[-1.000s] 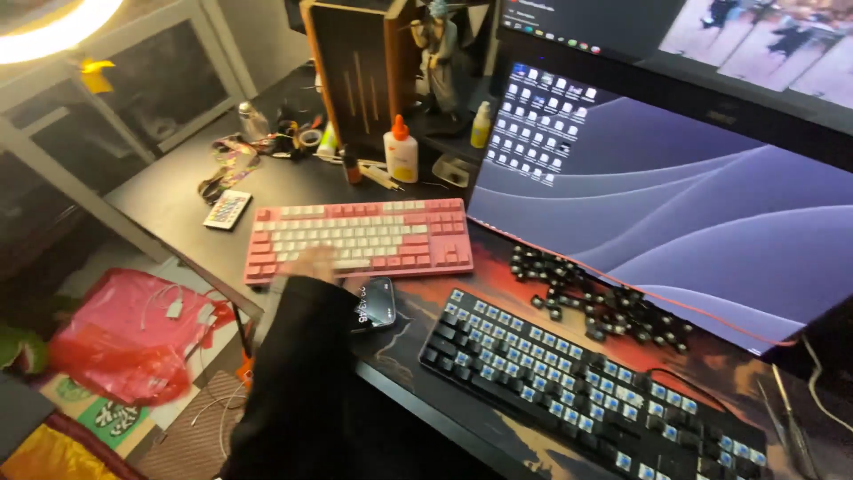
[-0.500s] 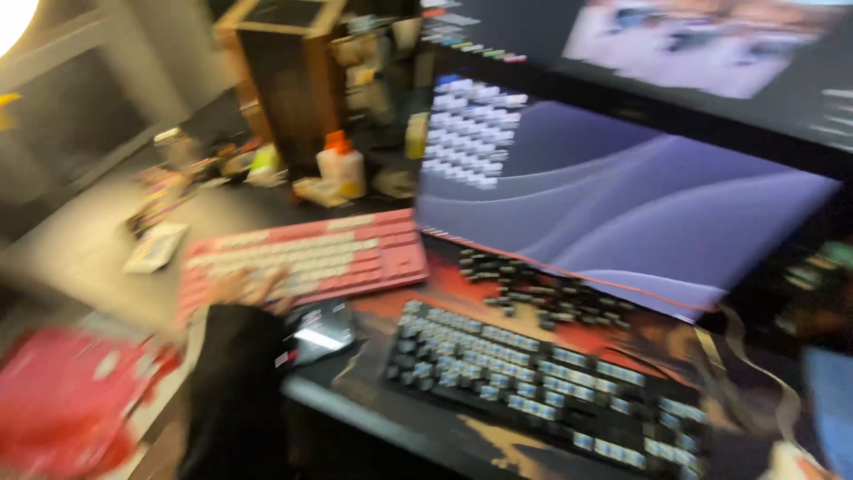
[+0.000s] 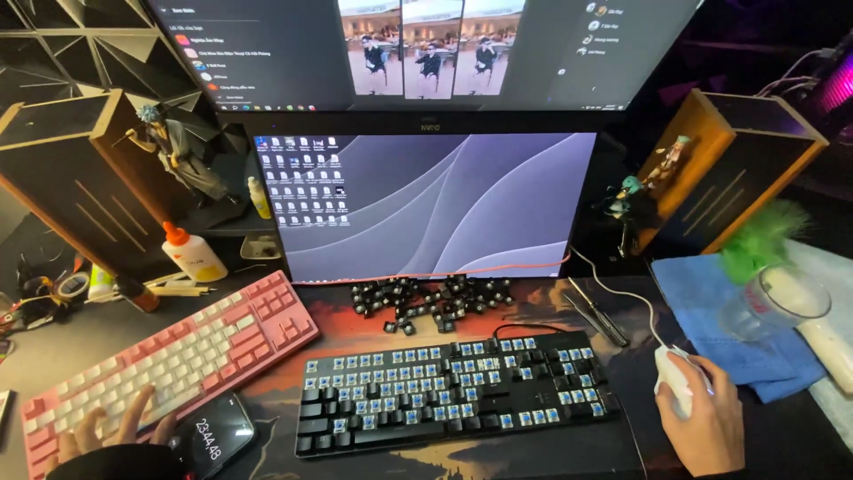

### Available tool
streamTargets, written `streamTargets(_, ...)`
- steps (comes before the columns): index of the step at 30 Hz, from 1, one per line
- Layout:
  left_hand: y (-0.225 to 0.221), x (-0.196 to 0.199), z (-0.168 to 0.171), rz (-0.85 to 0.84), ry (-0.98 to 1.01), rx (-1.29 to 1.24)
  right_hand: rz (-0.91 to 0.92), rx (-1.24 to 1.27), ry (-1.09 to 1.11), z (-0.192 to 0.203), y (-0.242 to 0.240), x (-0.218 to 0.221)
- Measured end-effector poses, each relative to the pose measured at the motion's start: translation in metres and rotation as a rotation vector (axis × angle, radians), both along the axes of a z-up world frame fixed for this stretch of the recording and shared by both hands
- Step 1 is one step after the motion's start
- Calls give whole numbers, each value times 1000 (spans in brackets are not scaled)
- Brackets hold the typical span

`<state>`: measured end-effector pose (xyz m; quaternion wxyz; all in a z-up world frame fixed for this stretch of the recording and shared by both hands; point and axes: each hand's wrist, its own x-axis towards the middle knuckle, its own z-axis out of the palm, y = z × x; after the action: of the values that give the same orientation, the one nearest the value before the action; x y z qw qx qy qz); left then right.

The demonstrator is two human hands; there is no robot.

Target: Installing individual keycaps onto the switches of a mechanical keyboard frame.

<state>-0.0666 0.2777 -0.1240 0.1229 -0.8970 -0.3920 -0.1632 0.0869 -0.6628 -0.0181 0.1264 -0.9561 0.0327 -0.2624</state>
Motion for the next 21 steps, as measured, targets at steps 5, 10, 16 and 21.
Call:
streamTargets(5, 5, 13, 10, 122, 126, -226, -23, 13, 33, 5, 4, -3)
streamTargets(10, -11, 20, 32, 140, -163, -632, -16, -13, 19, 3, 3, -4)
streamTargets(16, -4, 24, 33, 206, 87, -518, -14, -18, 38, 1, -1, -1)
streamTargets(21, -24, 20, 37, 148, -69, -543, -35, 6, 50, 4, 4, -3)
